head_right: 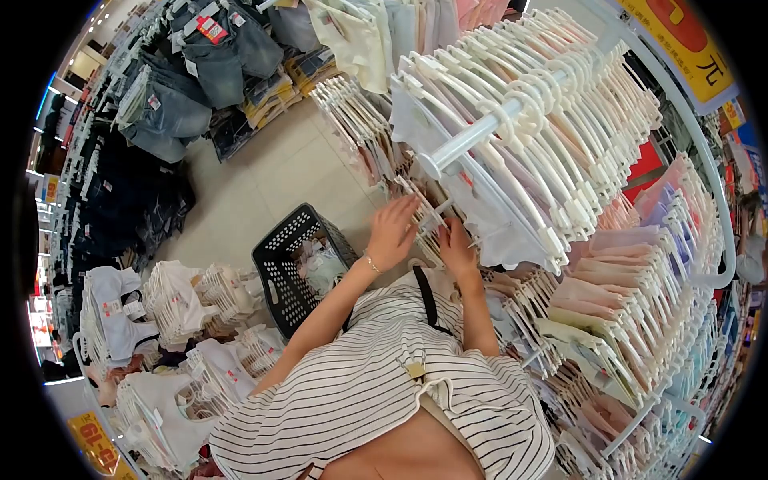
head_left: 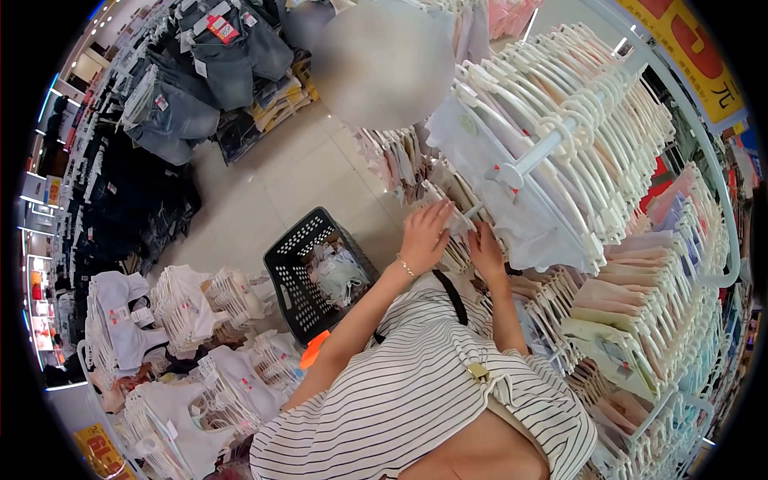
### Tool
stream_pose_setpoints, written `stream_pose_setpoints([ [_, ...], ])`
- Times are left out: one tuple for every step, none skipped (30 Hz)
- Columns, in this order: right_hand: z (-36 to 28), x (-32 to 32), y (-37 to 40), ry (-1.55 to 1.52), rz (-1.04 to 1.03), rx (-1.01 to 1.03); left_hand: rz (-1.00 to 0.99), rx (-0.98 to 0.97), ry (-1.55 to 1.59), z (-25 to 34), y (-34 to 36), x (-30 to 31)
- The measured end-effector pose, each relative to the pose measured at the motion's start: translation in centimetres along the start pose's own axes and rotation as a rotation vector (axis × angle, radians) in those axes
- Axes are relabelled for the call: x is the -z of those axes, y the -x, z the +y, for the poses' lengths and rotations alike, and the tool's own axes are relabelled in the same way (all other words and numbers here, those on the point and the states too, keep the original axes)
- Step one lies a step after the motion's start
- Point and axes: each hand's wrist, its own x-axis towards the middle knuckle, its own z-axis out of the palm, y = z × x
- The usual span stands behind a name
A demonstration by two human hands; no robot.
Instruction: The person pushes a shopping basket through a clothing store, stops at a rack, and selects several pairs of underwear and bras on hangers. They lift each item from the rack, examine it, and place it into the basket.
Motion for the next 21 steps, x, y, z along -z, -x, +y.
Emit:
stream_pose_setpoints([
  [0.1,-0.1,-0.2,0.017,0.012,0.039,-0.026,-0.05,-0.077,0.4,-0.2,-0.5],
  [0.2,-0.2,-0.6,0.079,-0.03,0.039,-0.053,-0.101,-0.154,0.7,-0.3,-0.9],
  [0.0,-0.3,-1.1,0.14,-0.068,0.04,-0.075,-0.079,-0.186,0.8,-0.3,-1.5],
  [-0.1,-0.4,-1.4,0.202,-0.105,0.04,-0.098,-0.059,-0.218,0.8,0.0,-2.1],
  [-0.3,-0.4,-1.5,0.227,-0.126,0.002,-0.122,-0.04,-0.251,0.7,0.2,-2.6],
  [-0.9,-0.5,-1.7,0.251,-0.145,-0.038,-0.127,-0.038,-0.245,0.7,0.2,-2.7],
  [-1.2,-0.5,-1.8,0.275,-0.165,-0.079,-0.134,-0.035,-0.24,0.7,0.2,-2.8],
  [-0.8,-0.6,-1.9,0.268,-0.167,-0.08,-0.141,-0.032,-0.234,0.6,0.2,-2.9],
  [-0.1,-0.9,-2.0,0.262,-0.17,-0.082,-0.141,-0.037,-0.237,0.7,0.1,-2.8],
  [0.7,-1.1,-2.1,0.256,-0.175,-0.084,-0.141,-0.04,-0.24,0.8,-0.1,-2.7],
  [1.4,-1.4,-2.2,0.252,-0.155,-0.045,-0.142,-0.043,-0.242,0.9,-0.1,-2.7],
  [2.0,-1.6,-2.4,0.248,-0.135,-0.004,-0.151,-0.042,-0.236,0.9,-0.1,-2.9],
  [2.5,-1.8,-2.6,0.244,-0.115,0.037,-0.158,-0.041,-0.232,0.9,-0.3,-3.1],
  [3.1,-2.0,-2.6,0.205,-0.087,-0.039,-0.165,-0.041,-0.228,0.9,-0.5,-3.3],
  [3.3,-2.1,-2.7,0.165,-0.059,-0.115,-0.175,-0.04,-0.222,0.9,-0.8,-3.4],
  [3.6,-2.1,-2.7,0.125,-0.032,-0.191,-0.187,-0.038,-0.216,1.0,-1.0,-3.5],
  [4.0,-2.1,-2.7,0.095,-0.032,-0.199,-0.198,-0.037,-0.21,1.0,-1.1,-3.6],
  [3.7,-1.7,-2.7,0.065,-0.033,-0.206,-0.205,-0.035,-0.212,1.0,-1.3,-3.8],
  [3.4,-1.4,-2.8,0.034,-0.034,-0.213,-0.211,-0.035,-0.215,1.1,-1.5,-4.0],
  [3.2,-1.2,-2.8,-0.031,-0.08,-0.222,-0.217,-0.034,-0.219,1.0,-1.7,-4.1],
  [3.0,-1.1,-2.8,-0.097,-0.126,-0.231,-0.23,-0.032,-0.235,0.9,-1.8,-4.3],
])
